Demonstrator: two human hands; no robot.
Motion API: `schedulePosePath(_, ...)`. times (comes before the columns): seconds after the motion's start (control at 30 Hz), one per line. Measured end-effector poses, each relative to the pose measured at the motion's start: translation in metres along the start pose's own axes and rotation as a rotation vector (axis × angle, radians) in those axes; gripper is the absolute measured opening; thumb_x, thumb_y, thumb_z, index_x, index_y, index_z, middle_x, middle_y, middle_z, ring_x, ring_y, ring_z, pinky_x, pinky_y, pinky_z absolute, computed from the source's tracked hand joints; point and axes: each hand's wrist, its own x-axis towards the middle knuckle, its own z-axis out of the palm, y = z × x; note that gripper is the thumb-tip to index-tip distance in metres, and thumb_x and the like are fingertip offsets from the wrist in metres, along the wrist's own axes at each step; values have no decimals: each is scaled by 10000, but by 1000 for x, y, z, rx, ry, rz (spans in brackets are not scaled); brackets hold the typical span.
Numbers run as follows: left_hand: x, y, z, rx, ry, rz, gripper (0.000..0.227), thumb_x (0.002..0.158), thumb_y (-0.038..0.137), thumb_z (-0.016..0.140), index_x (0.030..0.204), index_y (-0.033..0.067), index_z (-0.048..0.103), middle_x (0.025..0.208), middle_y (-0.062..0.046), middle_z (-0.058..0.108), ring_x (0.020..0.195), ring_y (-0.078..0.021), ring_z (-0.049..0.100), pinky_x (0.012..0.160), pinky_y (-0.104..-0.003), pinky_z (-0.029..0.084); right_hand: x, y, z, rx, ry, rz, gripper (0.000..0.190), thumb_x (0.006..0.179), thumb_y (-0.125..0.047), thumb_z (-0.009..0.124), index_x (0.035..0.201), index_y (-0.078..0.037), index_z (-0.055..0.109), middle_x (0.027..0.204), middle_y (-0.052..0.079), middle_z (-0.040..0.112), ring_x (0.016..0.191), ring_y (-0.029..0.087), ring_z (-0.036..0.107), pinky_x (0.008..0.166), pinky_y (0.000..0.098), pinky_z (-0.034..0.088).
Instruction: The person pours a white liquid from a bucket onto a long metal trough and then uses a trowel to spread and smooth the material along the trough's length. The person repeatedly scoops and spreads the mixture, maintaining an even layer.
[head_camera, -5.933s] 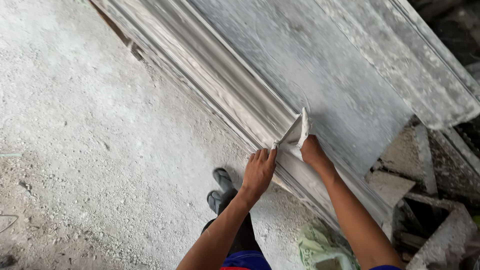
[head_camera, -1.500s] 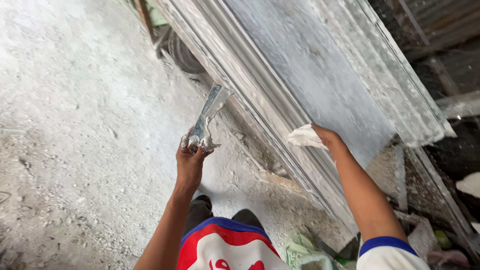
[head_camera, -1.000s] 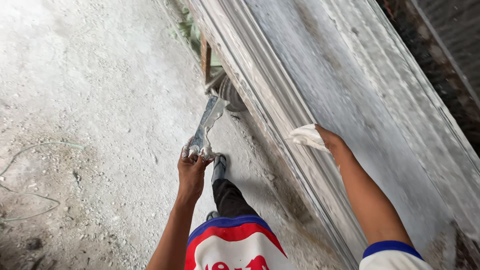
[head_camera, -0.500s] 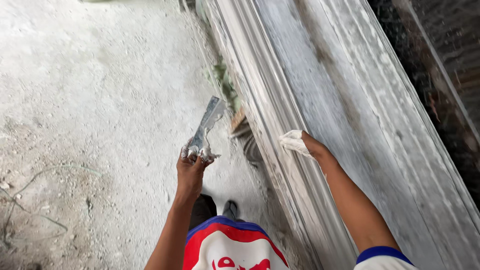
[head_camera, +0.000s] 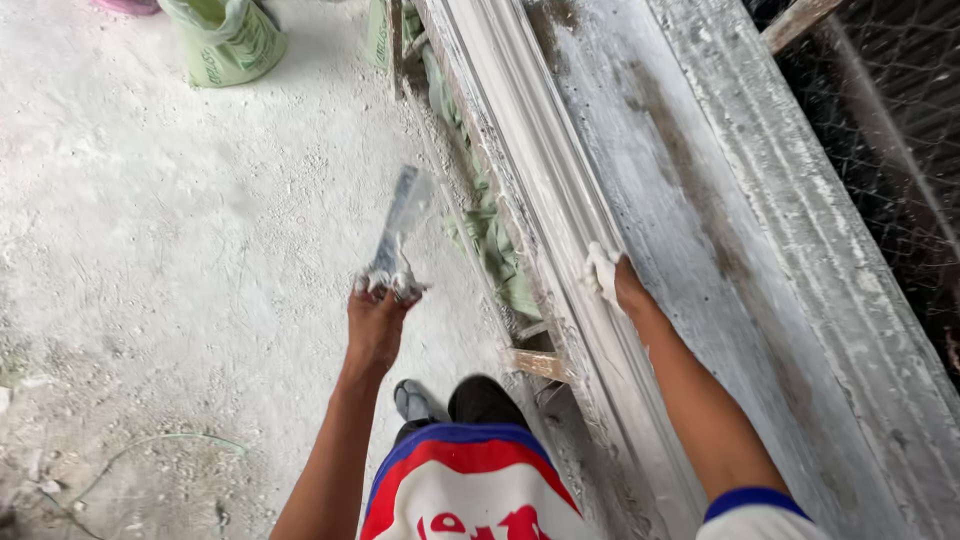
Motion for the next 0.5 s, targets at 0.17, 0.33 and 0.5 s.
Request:
schedulePosePath(0.17, 108, 39, -4, -79, 41, 27, 293, 1003, -47, 560, 1273, 56, 513, 1117, -99, 662, 964, -217, 698, 883, -425, 608, 101, -67, 50, 32, 78, -63, 556, 1056, -527, 512, 715, -89, 539, 577, 26, 515, 462, 124, 443, 449, 309, 369)
schedulePosePath(0.33, 213, 53, -5, 6, 114, -8, 319, 963, -51, 543, 1258, 72, 532, 1104, -99, 676, 971, -219, 713, 888, -433, 619, 258, -112, 95, -37, 155, -160, 509, 1060, -534, 462, 816, -100, 565, 701, 21, 551, 580, 127, 486, 536, 316, 394)
schedulePosePath(0.5, 328, 74, 9, -4, 112, 8, 287, 1008, -52, 572, 1277, 38, 529, 1095, -109, 672, 961, -208, 695, 893, -435, 598, 440, -163, 140, 23, 228, -189, 427, 1061, -521, 408, 1008, -136, 585, 921, 13, 615, 782, 125, 572, 684, 318, 464)
